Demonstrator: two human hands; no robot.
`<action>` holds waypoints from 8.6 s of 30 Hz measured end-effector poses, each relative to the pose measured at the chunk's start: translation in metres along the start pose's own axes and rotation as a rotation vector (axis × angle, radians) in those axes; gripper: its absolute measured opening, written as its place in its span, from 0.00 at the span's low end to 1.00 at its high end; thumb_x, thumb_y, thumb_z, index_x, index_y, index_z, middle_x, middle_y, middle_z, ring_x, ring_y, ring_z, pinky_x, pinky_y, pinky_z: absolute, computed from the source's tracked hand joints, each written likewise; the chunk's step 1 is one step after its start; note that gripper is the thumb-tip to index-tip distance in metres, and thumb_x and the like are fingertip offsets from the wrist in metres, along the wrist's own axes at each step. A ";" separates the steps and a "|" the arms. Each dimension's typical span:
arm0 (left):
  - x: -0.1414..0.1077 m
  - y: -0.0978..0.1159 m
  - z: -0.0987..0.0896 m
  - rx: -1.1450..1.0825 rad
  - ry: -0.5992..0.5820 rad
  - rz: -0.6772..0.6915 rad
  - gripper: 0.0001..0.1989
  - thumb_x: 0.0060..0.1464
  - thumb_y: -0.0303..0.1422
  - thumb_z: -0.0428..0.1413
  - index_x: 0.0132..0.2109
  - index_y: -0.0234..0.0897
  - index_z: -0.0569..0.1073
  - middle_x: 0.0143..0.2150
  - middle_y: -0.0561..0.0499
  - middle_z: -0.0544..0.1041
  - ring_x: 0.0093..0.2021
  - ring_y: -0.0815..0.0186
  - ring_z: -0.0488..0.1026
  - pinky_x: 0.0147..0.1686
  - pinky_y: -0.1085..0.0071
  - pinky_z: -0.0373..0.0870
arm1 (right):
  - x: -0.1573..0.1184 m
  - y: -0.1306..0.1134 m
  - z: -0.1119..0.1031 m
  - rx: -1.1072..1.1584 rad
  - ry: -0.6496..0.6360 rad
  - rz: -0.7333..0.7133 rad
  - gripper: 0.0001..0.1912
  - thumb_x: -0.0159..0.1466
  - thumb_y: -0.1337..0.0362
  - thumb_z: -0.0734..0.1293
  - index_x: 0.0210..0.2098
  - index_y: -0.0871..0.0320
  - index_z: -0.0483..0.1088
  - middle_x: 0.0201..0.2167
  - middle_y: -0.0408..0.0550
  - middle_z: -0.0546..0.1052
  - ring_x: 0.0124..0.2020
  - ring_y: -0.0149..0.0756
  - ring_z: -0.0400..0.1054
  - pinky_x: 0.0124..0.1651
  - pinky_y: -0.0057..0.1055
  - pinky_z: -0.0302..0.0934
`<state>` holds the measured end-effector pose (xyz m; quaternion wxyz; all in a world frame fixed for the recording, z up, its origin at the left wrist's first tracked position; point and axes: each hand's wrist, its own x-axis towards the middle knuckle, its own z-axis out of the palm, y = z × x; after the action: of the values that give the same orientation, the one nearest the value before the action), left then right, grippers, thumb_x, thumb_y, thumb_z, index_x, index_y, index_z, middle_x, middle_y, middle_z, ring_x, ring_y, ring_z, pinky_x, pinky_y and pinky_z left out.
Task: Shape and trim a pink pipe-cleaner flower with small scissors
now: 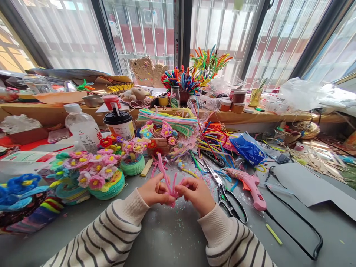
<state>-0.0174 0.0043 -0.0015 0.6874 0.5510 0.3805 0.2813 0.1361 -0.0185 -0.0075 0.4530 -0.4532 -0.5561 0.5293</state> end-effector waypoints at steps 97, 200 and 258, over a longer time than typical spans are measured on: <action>0.004 0.007 0.007 -0.424 0.330 -0.066 0.15 0.24 0.32 0.62 0.23 0.30 0.68 0.20 0.53 0.72 0.21 0.72 0.69 0.25 0.75 0.68 | 0.003 0.002 0.008 0.279 0.151 -0.088 0.10 0.48 0.63 0.66 0.29 0.59 0.66 0.27 0.44 0.71 0.29 0.31 0.63 0.31 0.27 0.58; 0.004 0.002 0.007 -0.654 0.208 -0.136 0.11 0.31 0.24 0.60 0.24 0.31 0.64 0.19 0.53 0.72 0.20 0.74 0.69 0.24 0.79 0.67 | -0.005 0.006 0.004 -1.063 0.316 -0.927 0.11 0.54 0.74 0.60 0.37 0.58 0.65 0.29 0.48 0.71 0.31 0.35 0.63 0.33 0.31 0.58; -0.005 -0.001 0.018 0.651 0.528 0.619 0.03 0.43 0.27 0.50 0.28 0.39 0.63 0.25 0.51 0.69 0.28 0.69 0.68 0.31 0.75 0.61 | 0.006 0.015 0.013 0.071 0.084 -0.095 0.14 0.54 0.60 0.58 0.19 0.61 0.66 0.12 0.39 0.58 0.12 0.25 0.50 0.10 0.21 0.43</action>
<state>-0.0047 -0.0096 0.0002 0.2459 0.7330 0.4281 0.4679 0.1223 -0.0142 -0.0222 0.5165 -0.4315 -0.5383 0.5072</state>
